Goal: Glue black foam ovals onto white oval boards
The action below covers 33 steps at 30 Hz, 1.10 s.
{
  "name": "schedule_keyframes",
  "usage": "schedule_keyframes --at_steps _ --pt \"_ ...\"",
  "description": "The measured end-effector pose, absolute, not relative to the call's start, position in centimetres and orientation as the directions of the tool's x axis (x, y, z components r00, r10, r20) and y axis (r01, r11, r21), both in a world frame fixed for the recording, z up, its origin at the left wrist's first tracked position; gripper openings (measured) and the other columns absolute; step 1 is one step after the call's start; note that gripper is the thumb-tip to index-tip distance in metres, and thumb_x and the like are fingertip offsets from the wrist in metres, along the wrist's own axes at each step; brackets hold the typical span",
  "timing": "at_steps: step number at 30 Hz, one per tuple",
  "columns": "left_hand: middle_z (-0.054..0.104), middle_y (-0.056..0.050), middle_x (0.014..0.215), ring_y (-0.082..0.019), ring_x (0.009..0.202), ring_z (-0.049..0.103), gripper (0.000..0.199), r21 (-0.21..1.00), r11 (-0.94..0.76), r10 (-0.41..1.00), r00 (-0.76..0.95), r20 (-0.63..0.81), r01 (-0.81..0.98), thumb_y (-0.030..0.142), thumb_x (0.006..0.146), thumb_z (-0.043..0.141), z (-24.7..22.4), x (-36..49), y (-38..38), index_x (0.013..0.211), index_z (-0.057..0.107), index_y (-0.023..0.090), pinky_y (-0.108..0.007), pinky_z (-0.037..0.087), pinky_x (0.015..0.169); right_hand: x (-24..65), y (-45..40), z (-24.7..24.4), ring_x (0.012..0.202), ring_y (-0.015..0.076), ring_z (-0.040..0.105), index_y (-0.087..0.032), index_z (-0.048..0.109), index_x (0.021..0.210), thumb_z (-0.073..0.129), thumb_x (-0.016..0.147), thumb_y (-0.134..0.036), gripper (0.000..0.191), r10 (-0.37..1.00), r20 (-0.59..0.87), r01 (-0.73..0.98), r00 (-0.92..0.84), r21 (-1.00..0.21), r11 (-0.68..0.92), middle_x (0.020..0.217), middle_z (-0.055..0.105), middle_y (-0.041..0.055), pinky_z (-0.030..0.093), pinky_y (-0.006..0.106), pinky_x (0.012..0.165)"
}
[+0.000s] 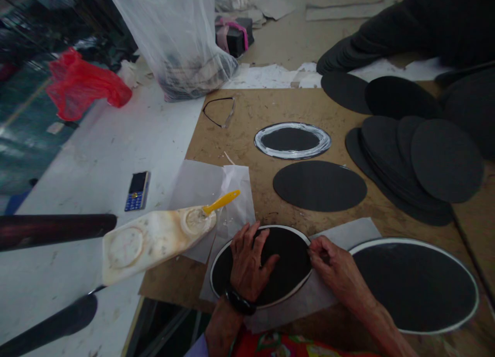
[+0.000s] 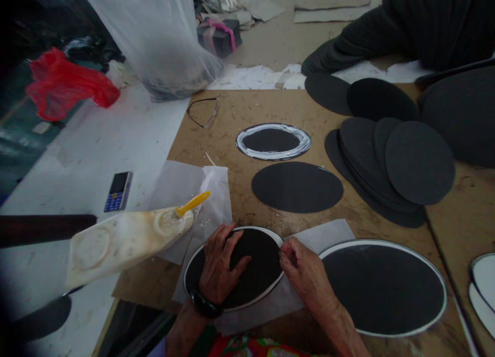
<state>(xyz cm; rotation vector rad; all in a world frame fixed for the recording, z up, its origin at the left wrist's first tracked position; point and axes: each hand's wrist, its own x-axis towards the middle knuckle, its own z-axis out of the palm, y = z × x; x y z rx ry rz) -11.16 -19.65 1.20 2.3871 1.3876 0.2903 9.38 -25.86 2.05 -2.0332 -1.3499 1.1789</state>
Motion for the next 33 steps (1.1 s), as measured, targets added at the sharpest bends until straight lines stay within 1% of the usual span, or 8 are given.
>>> schedule_keyframes --at_steps 4,8,11,17,20,24,27,33 --pt "0.042 -0.012 0.134 -0.031 0.125 0.034 0.050 0.398 -0.474 0.852 0.523 -0.019 0.786 0.045 0.079 0.057 0.8 -10.7 -19.8 0.123 0.049 0.023 -0.051 0.029 0.102 9.2 -25.8 2.7 0.060 0.0152 0.052 -0.023 0.048 0.070 0.043 0.078 -0.029 0.011 0.897 -0.414 0.532 0.157 -0.729 -0.430 0.062 0.054 -0.0023 0.039 0.026 0.057" --pt "0.036 -0.013 0.138 -0.034 0.128 0.029 0.059 0.400 -0.457 0.859 0.512 -0.034 0.794 0.041 0.072 0.066 0.3 -10.4 -19.8 0.124 0.047 0.023 -0.056 0.026 0.102 9.1 -25.6 3.0 0.057 0.0146 0.051 -0.023 0.048 0.069 0.043 0.077 -0.029 0.012 0.881 -0.438 0.510 0.179 -0.724 -0.464 0.059 0.053 -0.0030 0.038 0.025 0.055" --pt "0.036 -0.012 0.138 -0.035 0.129 0.029 0.062 0.422 -0.435 0.865 0.499 -0.048 0.795 0.040 0.069 0.069 0.3 -10.3 -19.8 0.124 0.047 0.023 -0.057 0.026 0.102 9.2 -25.6 3.2 0.057 0.0148 0.051 -0.023 0.049 0.069 0.045 0.076 -0.028 0.010 0.883 -0.433 0.502 0.179 -0.732 -0.460 0.060 0.055 -0.0026 0.039 0.025 0.056" --pt "0.038 -0.015 0.134 -0.034 0.127 0.031 0.069 0.460 -0.408 0.875 0.481 -0.048 0.788 0.044 0.068 0.069 0.2 -10.3 -19.5 0.127 0.042 0.021 -0.057 0.026 0.101 9.2 -26.7 2.9 0.073 0.0168 0.057 -0.022 0.050 0.069 0.047 0.076 -0.027 0.009 0.871 -0.469 0.375 0.149 -0.788 -0.488 0.076 0.064 0.0008 0.042 0.026 0.065" --pt "0.038 -0.015 0.134 -0.034 0.128 0.030 0.073 0.475 -0.406 0.877 0.479 -0.038 0.781 0.047 0.070 0.066 0.1 -10.4 -19.6 0.131 0.037 0.020 -0.056 0.026 0.102 9.2 -27.1 2.5 0.066 0.0155 0.052 -0.022 0.053 0.072 0.048 0.075 -0.027 0.008 0.863 -0.477 0.342 0.166 -0.793 -0.504 0.069 0.059 -0.0010 0.040 0.025 0.059" --pt "0.032 -0.014 0.137 -0.034 0.130 0.027 0.068 0.451 -0.435 0.862 0.505 -0.041 0.779 0.044 0.071 0.067 0.1 -10.6 -19.7 0.129 0.041 0.022 -0.056 0.024 0.103 9.2 -26.4 2.3 0.055 0.0128 0.046 -0.021 0.049 0.067 0.048 0.073 -0.029 0.010 0.826 -0.521 0.302 0.214 -0.769 -0.563 0.057 0.049 -0.0045 0.034 0.023 0.051" --pt "0.025 -0.013 0.140 -0.035 0.132 0.022 0.063 0.408 -0.466 0.846 0.530 -0.054 0.785 0.038 0.071 0.067 0.2 -10.6 -19.7 0.128 0.043 0.025 -0.057 0.023 0.103 9.4 -25.6 2.4 0.053 0.0120 0.045 -0.021 0.047 0.066 0.048 0.071 -0.028 0.009 0.816 -0.548 0.349 0.181 -0.740 -0.575 0.054 0.046 -0.0059 0.030 0.023 0.049" --pt "0.023 -0.013 0.140 -0.036 0.132 0.019 0.059 0.351 -0.501 0.832 0.552 -0.056 0.791 0.044 0.073 0.064 0.0 -10.5 -19.8 0.127 0.046 0.029 -0.059 0.023 0.101 9.8 -25.0 2.5 0.055 0.0135 0.048 -0.022 0.045 0.068 0.044 0.074 -0.026 0.007 0.812 -0.571 0.542 0.124 -0.646 -0.537 0.057 0.050 -0.0045 0.030 0.025 0.054"
